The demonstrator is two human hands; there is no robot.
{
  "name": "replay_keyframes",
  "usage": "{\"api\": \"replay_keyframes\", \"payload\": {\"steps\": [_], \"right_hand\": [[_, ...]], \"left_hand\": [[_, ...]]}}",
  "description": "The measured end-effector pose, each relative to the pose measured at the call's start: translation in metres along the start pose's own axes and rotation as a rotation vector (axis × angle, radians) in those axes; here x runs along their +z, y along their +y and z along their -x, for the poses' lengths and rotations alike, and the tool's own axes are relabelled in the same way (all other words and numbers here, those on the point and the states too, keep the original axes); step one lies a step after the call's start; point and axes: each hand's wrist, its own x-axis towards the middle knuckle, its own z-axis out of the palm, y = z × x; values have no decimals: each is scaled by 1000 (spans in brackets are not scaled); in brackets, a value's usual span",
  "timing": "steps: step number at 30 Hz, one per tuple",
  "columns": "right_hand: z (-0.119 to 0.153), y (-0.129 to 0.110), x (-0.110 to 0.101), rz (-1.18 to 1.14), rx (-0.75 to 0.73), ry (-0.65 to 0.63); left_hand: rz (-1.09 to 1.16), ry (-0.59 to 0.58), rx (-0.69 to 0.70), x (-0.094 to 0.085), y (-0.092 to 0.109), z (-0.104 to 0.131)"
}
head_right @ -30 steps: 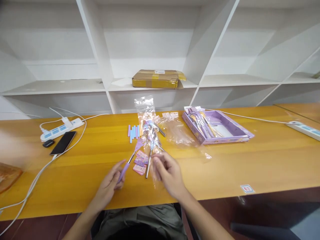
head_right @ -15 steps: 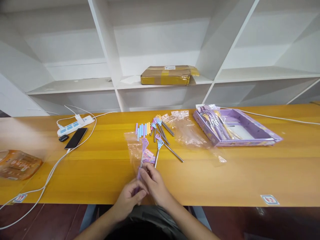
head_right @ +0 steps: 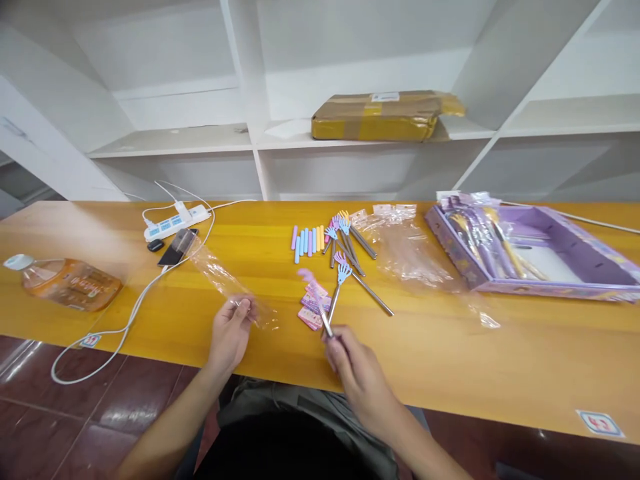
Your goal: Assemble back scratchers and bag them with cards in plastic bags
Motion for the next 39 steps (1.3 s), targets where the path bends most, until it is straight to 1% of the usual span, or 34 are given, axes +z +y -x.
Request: {"api": "replay_keyframes", "payload": {"steps": [1, 2, 4, 7, 12, 24, 29, 34, 39], "right_hand": [[7, 4, 5, 104, -74, -47], [13, 9, 9, 200, -148, -64], [19, 19, 15, 342, -242, -64], [21, 26, 16, 449, -287, -85], [17, 27, 12, 557, -372, -73], [20, 34, 15, 546, -345, -140], [20, 36, 16, 558, -328, -158], [18, 38, 14, 572, -324, -153], [14, 37, 10, 544, -354, -117]], "left_hand": [[17, 23, 3, -2, -1, -1], [33, 40, 4, -4, -2, -2], [61, 57, -1, -7, -3, -4], [89, 59, -18, -8, -3, -6], [104, 46, -45, -8, -3, -7], [58, 24, -60, 0, -3, -1], [51, 15, -73, -1, -5, -2], [32, -21, -109, -4, -9, -2], [-11, -110, -189, -3, -12, 1]]}}
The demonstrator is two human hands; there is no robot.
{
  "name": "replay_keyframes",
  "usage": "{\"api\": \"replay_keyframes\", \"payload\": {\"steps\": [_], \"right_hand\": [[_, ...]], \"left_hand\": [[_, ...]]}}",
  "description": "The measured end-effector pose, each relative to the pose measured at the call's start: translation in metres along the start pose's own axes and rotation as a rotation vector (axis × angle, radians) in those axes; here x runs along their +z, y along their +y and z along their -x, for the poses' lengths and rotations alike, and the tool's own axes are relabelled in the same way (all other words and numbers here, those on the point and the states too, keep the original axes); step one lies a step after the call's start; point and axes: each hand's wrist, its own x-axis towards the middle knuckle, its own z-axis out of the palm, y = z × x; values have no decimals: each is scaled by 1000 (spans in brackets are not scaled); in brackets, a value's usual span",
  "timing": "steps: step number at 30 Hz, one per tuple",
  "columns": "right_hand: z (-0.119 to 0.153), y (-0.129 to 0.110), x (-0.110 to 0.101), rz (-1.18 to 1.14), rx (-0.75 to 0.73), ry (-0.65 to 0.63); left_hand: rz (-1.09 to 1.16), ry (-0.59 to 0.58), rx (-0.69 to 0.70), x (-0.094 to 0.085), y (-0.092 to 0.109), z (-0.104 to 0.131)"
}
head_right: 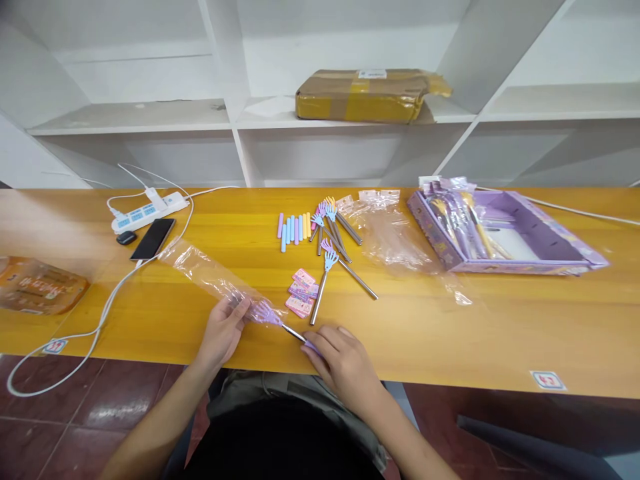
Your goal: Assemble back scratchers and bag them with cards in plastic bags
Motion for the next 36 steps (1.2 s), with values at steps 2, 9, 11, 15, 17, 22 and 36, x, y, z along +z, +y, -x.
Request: {"api": "replay_keyframes", "payload": {"steps": [2, 9, 11, 15, 17, 22, 36], "right_hand": [[-2, 2, -2, -8, -10, 12], [-12, 3, -2, -34, -7, 3], [-16, 0, -1, -120, 63, -21], [-20, -1, -3, -318, 305, -67], [-18, 1, -6, -376, 371, -88], [-15, 3, -7, -457, 365, -93], [-23, -6, 2, -622, 435, -104]], "left_hand": [[-19, -34, -29, 0, 0, 1], [-148, -146, -94, -5, -8, 3], [-169, -126, -62, -5, -9, 4], [-31, 44, 58, -1, 1, 1], [43, 96, 77, 3, 8, 0], [29, 84, 50, 4, 6, 1], [-128, 23, 47, -5, -10, 2]]}}
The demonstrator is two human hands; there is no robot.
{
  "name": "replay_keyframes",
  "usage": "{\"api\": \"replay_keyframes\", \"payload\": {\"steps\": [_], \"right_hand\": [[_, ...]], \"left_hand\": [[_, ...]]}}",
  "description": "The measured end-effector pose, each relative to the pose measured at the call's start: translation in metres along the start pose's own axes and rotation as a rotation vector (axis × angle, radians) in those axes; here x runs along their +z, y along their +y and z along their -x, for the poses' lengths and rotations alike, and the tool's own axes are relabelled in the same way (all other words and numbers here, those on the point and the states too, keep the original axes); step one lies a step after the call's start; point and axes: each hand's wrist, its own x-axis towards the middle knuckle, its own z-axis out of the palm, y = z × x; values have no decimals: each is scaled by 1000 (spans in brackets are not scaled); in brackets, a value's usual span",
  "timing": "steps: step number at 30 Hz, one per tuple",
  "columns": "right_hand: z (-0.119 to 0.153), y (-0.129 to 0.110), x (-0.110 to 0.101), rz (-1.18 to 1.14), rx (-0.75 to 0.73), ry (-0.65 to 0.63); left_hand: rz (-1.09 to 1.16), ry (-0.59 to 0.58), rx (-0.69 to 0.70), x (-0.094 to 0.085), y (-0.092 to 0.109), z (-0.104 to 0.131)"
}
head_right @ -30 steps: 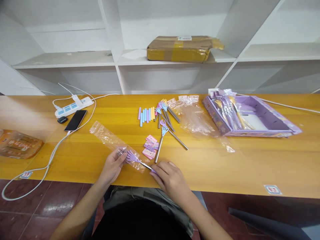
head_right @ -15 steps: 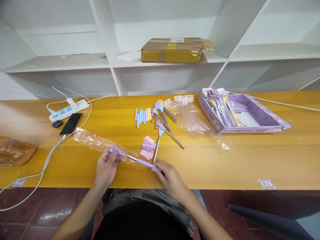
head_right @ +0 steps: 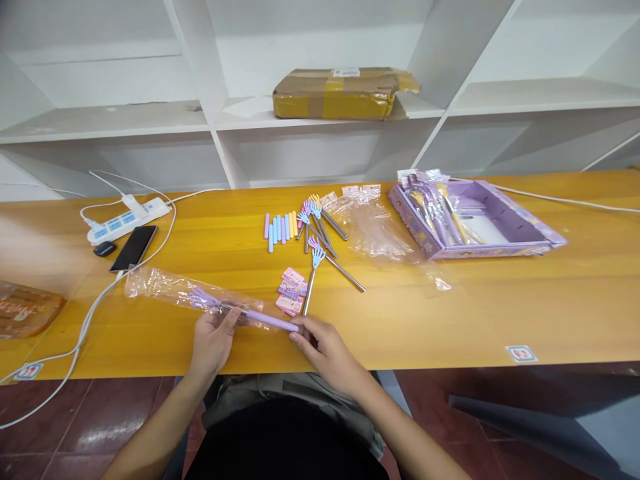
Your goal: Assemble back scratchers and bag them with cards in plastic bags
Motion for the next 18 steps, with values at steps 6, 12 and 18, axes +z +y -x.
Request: {"api": "replay_keyframes", "payload": {"steps": [6, 12, 18], "right_hand": [[0, 7, -11, -119, 33, -94], [2, 4, -13, -197, 38, -120], [5, 15, -6, -300, 109, -75]], "left_hand": [[43, -42, -66, 2, 2, 1], [65, -20, -73, 6, 4, 0], [84, -5, -81, 9, 11, 1]]}}
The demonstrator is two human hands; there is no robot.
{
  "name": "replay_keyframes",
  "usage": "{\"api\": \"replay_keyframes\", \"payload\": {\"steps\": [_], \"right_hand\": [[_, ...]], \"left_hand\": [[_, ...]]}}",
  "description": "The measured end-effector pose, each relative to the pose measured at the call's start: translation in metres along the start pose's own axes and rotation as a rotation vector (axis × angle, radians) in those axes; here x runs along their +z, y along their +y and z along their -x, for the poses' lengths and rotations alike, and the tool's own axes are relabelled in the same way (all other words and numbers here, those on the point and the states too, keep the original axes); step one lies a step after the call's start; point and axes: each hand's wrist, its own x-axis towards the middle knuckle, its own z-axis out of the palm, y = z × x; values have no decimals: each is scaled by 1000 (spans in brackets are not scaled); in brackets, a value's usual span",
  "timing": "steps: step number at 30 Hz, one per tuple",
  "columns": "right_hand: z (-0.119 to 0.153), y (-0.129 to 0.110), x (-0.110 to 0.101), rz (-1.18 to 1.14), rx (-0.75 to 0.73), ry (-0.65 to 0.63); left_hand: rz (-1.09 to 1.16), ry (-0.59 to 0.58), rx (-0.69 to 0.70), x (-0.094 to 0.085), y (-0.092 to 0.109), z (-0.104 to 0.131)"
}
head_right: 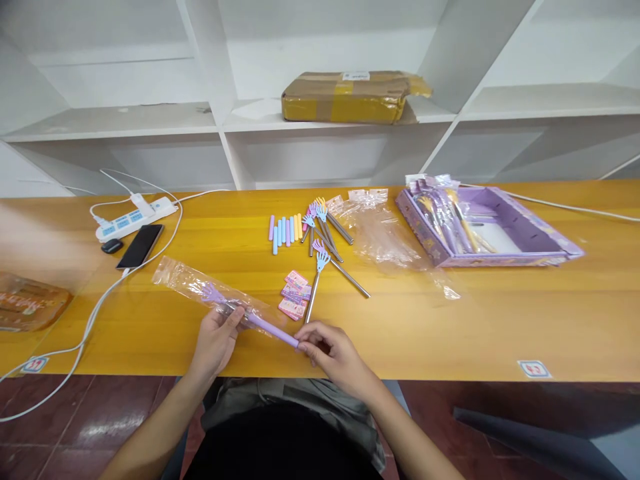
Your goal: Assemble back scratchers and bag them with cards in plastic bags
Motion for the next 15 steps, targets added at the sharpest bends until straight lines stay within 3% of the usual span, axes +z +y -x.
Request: {"api": "replay_keyframes", "payload": {"steps": [3, 9, 15], "right_hand": [[-1, 6, 4, -15, 0, 75], [-4, 16, 8, -15, -124, 202], [-8, 13, 12, -2, -122, 209]], "left_hand": [[-34, -51, -13, 2, -10, 7], [-105, -266, -74, 16, -31, 21], [-116, -255, -95, 17, -32, 20]]}}
